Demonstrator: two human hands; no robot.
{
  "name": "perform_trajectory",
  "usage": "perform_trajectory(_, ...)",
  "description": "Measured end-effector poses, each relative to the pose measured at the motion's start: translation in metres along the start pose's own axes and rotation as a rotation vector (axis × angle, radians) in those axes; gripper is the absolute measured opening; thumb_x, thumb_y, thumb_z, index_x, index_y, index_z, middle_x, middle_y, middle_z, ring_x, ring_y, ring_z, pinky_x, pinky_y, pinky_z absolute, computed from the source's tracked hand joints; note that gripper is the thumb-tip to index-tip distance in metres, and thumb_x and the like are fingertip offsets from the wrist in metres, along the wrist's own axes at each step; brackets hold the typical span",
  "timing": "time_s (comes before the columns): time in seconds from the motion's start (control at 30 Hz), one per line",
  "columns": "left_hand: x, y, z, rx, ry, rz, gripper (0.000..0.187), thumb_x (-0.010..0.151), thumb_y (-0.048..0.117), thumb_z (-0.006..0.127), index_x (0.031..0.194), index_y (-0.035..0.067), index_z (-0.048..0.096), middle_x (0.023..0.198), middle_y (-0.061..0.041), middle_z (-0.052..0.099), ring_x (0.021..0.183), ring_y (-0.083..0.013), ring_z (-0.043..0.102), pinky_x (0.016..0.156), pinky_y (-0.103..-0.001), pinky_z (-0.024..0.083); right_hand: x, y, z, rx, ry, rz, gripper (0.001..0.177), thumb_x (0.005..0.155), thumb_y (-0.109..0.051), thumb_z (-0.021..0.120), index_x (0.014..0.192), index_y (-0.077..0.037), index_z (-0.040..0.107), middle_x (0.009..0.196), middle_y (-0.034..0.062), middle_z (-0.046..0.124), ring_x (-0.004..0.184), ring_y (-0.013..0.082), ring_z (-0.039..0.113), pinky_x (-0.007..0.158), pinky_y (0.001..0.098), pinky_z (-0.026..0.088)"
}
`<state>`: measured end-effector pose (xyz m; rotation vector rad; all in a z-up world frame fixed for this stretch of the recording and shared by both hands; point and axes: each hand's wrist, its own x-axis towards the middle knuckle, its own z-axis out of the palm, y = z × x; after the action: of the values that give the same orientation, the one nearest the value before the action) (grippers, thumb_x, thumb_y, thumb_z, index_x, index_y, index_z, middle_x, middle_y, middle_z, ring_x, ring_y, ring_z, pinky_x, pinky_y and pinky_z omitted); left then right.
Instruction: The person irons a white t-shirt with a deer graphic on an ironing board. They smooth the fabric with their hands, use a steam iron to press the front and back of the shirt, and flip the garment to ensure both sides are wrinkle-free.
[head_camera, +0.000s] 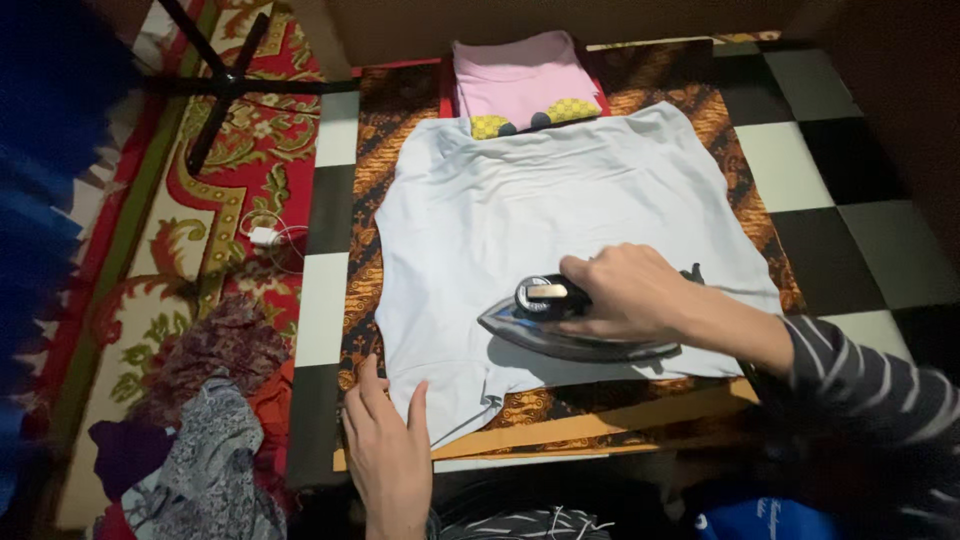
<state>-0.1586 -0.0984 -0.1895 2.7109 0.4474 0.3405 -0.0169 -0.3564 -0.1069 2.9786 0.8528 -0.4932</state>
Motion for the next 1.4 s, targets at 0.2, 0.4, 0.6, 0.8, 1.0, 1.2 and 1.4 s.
perform_trajectory(0.2, -0.019, 0.031, 0.03, -0.186, 0.098, 0.355, 0.068, 0.095, 0.03, 0.065, 0.148, -0.002, 0.038, 0.147, -0.025, 0.048, 0.14, -0.0359, 0.045, 0.112, -0.051, 0.041, -0.015, 0.007, -0.005, 0.004, -0.105, -0.085, 0.055, 0.077, -0.057, 0.079, 0.09, -0.005, 0.065, 0.063, 0.0134, 0.07, 0.061, 0.0317, 0.07, 0.061, 0.0443, 0.057)
perform_trajectory(0.4, -0.014, 0.04, 0.046, -0.128, -0.013, 0.448, 0.093, 0.091, 0.038, 0.064, 0.149, -0.017, 0.016, 0.154, -0.038, 0.029, 0.146, -0.05, 0.019, 0.114, -0.059, 0.024, -0.054, 0.052, -0.004, 0.031, -0.302, 0.139, 0.047, 0.081, -0.054, 0.071, 0.104, -0.014, 0.065, 0.068, 0.0068, 0.073, 0.059, 0.0216, 0.072, 0.056, 0.0368, 0.061)
perform_trajectory(0.6, -0.016, 0.033, 0.048, -0.172, -0.09, 0.439, 0.097, 0.093, 0.04, 0.063, 0.15, -0.02, 0.013, 0.151, -0.04, 0.027, 0.147, -0.0522, 0.018, 0.115, -0.06, 0.022, -0.1, 0.11, 0.008, 0.033, -0.322, 0.478, 0.048, 0.074, -0.056, 0.077, 0.099, -0.017, 0.07, 0.066, 0.0053, 0.077, 0.059, 0.018, 0.074, 0.064, 0.0338, 0.061)
perform_trajectory(0.8, -0.019, 0.035, 0.048, -0.098, -0.035, 0.476, 0.091, 0.094, 0.041, 0.059, 0.149, -0.017, 0.016, 0.156, -0.037, 0.024, 0.148, -0.0503, 0.018, 0.115, -0.059, 0.021, -0.095, 0.117, 0.019, 0.143, -0.261, 0.278, 0.048, 0.073, -0.057, 0.082, 0.096, -0.016, 0.072, 0.066, 0.0032, 0.074, 0.055, 0.0169, 0.073, 0.059, 0.034, 0.059)
perform_trajectory(1.0, -0.022, 0.034, 0.05, -0.122, -0.019, 0.463, 0.091, 0.095, 0.042, 0.059, 0.15, -0.017, 0.016, 0.156, -0.038, 0.025, 0.148, -0.0486, 0.02, 0.116, -0.057, 0.021, -0.041, 0.054, 0.023, 0.137, 0.001, -0.167, 0.053, 0.073, -0.053, 0.079, 0.101, -0.008, 0.069, 0.072, 0.0105, 0.073, 0.049, 0.0236, 0.07, 0.049, 0.037, 0.059)
perform_trajectory(1.2, -0.028, 0.019, 0.022, -0.26, -0.096, 0.221, 0.078, 0.093, 0.037, 0.064, 0.148, -0.008, 0.032, 0.139, -0.03, 0.052, 0.129, -0.0393, 0.052, 0.103, -0.049, 0.044, 0.017, -0.014, -0.002, 0.077, 0.144, -0.339, 0.054, 0.072, -0.053, 0.082, 0.084, -0.003, 0.066, 0.058, 0.0191, 0.067, 0.057, 0.04, 0.067, 0.054, 0.0511, 0.053)
perform_trajectory(1.4, 0.011, -0.017, -0.013, -0.13, 0.056, 0.002, 0.049, 0.095, 0.025, 0.066, 0.139, 0.005, 0.055, 0.113, -0.019, 0.067, 0.103, -0.0363, 0.067, 0.08, -0.046, 0.055, 0.053, -0.053, -0.005, 0.083, 0.172, -0.216, 0.058, 0.08, -0.058, 0.077, 0.088, -0.002, 0.062, 0.061, 0.0197, 0.065, 0.057, 0.0408, 0.067, 0.056, 0.0505, 0.054)
